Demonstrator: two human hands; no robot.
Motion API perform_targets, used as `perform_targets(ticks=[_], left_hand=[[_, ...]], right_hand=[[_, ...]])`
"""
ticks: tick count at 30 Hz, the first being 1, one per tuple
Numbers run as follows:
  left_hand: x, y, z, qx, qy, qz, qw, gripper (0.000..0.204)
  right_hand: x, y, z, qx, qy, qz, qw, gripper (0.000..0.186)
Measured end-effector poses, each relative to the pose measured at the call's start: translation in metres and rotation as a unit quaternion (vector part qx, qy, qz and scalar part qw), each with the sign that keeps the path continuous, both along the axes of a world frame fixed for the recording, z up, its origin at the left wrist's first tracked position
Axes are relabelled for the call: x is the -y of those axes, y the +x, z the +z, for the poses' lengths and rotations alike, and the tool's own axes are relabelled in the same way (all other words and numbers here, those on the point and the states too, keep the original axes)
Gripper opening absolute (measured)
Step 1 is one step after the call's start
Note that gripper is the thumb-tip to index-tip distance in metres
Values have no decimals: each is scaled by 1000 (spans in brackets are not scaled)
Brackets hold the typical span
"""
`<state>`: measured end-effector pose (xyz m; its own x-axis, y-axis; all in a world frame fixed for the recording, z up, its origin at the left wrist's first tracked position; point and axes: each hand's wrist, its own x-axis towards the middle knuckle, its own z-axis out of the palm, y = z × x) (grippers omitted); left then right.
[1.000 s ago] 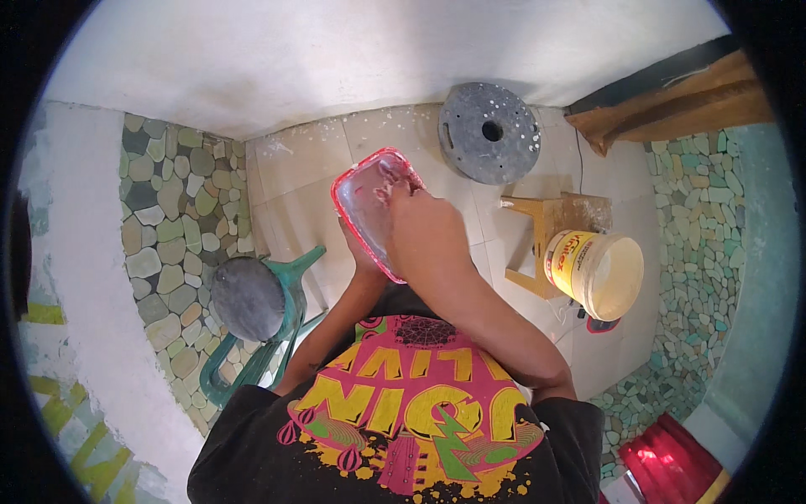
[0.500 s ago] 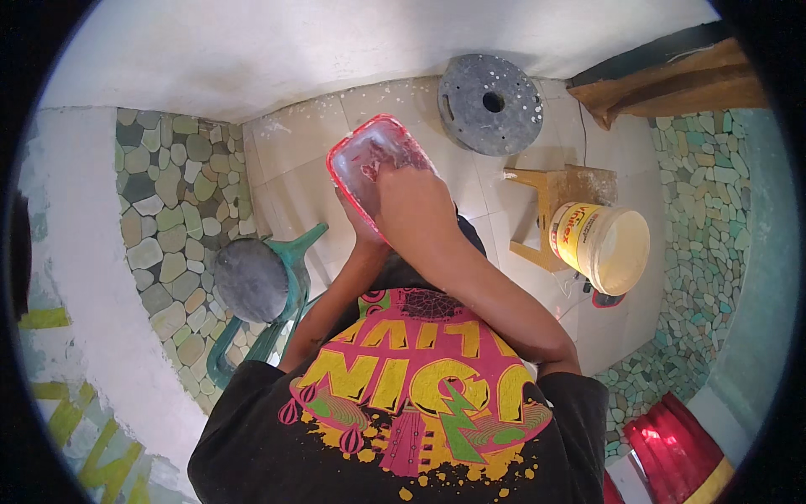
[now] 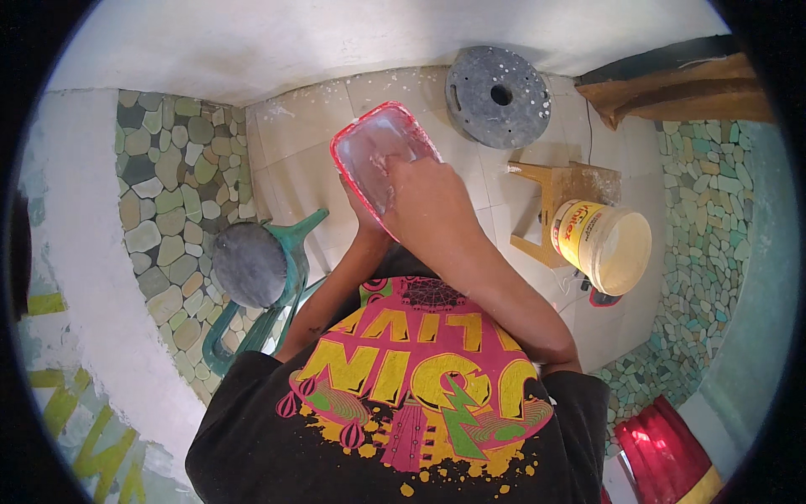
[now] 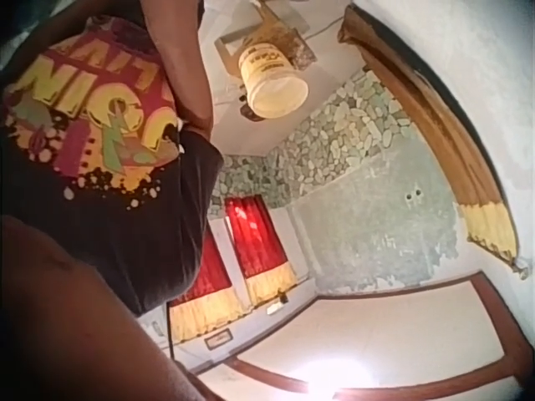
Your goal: Applying wall filler or putty to a wall using a scraper.
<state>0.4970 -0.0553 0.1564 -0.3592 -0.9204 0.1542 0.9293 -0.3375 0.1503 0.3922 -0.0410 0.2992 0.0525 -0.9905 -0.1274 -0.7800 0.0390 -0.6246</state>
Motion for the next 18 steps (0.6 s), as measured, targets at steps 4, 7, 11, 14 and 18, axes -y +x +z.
perform_targets(ticks=[4, 7, 11, 14, 18], left_hand=[[-1, -12, 23, 187, 24, 40, 981, 65], [-2, -8, 16, 248, 46, 31, 967, 74], [-5, -5, 21, 232, 68, 6, 970, 84], [-2, -7, 15, 249, 58, -5, 967, 85], [-3, -9, 27, 217, 64, -15, 974, 84]], right_hand=[[6, -3, -1, -96, 2, -41, 995, 21], [3, 0, -8, -87, 56, -5, 995, 22], [-1, -17, 23, 47, 28, -4, 999, 28], [2, -16, 16, 42, 31, -9, 999, 27], [4, -19, 1, -6, 32, -14, 999, 26]])
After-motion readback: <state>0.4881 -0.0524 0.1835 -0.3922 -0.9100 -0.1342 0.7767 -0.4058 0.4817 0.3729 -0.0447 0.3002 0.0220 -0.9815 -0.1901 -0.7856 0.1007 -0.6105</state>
